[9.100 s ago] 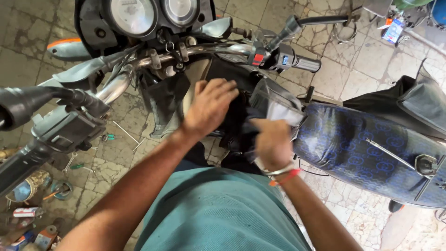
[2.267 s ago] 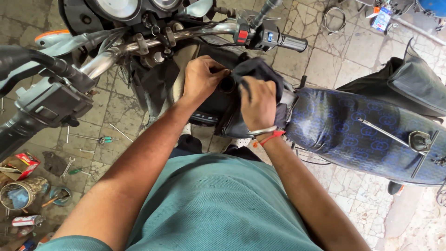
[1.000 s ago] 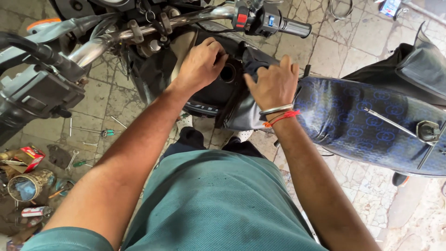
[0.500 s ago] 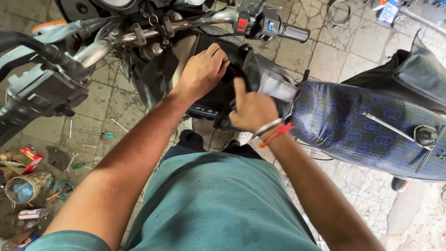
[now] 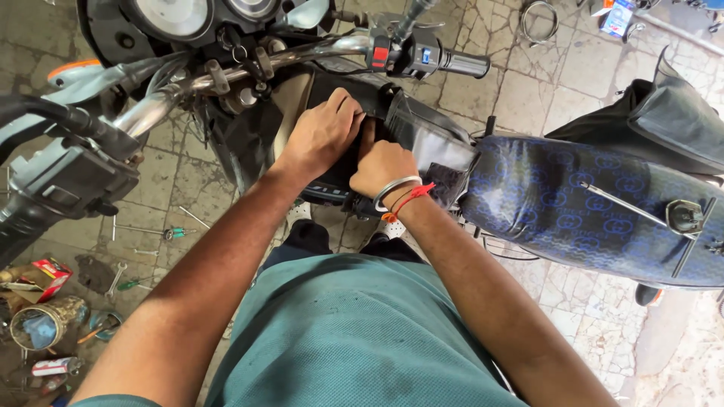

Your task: The person picks up T-handle tools from the workshop floor, opens the scooter's under-seat storage compartment, and uses a screwdriver on components near the fuel tank opening. They then wipe the area and compartment with a dark cloth while working around the opened panel.

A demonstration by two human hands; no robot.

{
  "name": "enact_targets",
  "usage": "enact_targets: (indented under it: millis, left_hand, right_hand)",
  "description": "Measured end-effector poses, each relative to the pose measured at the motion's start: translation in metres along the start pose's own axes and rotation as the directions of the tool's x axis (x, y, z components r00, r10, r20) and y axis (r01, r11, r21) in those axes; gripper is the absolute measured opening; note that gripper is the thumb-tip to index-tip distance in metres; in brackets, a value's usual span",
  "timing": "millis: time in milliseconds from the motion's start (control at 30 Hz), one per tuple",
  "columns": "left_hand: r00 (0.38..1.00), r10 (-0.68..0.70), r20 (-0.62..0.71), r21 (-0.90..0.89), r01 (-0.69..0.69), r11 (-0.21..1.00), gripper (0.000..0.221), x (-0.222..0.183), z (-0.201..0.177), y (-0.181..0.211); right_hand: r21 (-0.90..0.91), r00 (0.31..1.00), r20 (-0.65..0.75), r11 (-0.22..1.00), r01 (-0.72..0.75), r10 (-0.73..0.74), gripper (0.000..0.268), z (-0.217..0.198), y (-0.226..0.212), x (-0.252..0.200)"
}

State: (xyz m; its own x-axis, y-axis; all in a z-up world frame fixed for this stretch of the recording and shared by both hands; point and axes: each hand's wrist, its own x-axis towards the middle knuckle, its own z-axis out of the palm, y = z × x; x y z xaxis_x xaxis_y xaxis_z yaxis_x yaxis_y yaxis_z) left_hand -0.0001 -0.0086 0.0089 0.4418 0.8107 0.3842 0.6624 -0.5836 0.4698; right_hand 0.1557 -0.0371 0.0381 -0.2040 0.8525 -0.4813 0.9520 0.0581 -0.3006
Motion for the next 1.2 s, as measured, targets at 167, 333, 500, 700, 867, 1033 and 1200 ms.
enact_targets:
  millis: [167, 333, 500, 700, 867, 1033, 1200]
  left_hand:
    - [1.0, 0.029, 0.003, -0.053, -0.029, 0.998, 0.011, 0.002, -0.01, 0.004]
    - [0.999, 0.038, -0.001, -0.103, -0.038, 0.994, 0.012, 0.005, -0.013, 0.004]
    - [0.998, -0.024, 0.057, -0.124, 0.031, 0.992, 0.014, 0.01, -0.019, 0.003]
    - [0.996, -0.051, 0.076, -0.096, 0.058, 0.994, 0.014, 0.011, -0.021, 0.007]
    - [0.995, -0.06, 0.08, -0.103, 0.068, 0.992, 0.014, 0.012, -0.019, 0.009]
    - [0.994, -0.067, 0.081, -0.095, 0.074, 0.993, 0.015, 0.008, -0.016, 0.006]
    - [0.995, -0.07, 0.074, -0.041, 0.073, 0.997, 0.016, 0.008, -0.014, 0.005]
  right_hand:
    - [-0.033, 0.999, 0.025, 0.999, 0.039, -0.038, 0.085, -0.001, 0.002, 0.009]
    - [-0.055, 0.997, 0.021, 0.996, 0.077, -0.076, 0.068, 0.0, 0.011, 0.015]
    - [-0.05, 0.983, 0.09, 0.985, 0.163, -0.158, 0.06, -0.009, 0.017, 0.012]
    - [-0.041, 0.983, 0.037, 0.982, 0.183, -0.181, 0.034, -0.008, 0.023, 0.013]
    - [-0.035, 0.991, -0.015, 0.991, 0.132, -0.133, 0.038, -0.009, 0.018, 0.01]
    - [0.003, 0.99, -0.062, 0.992, 0.128, -0.127, 0.066, -0.007, 0.016, 0.005]
    - [0.055, 0.985, -0.163, 0.996, 0.068, -0.058, 0.079, -0.01, 0.013, -0.007]
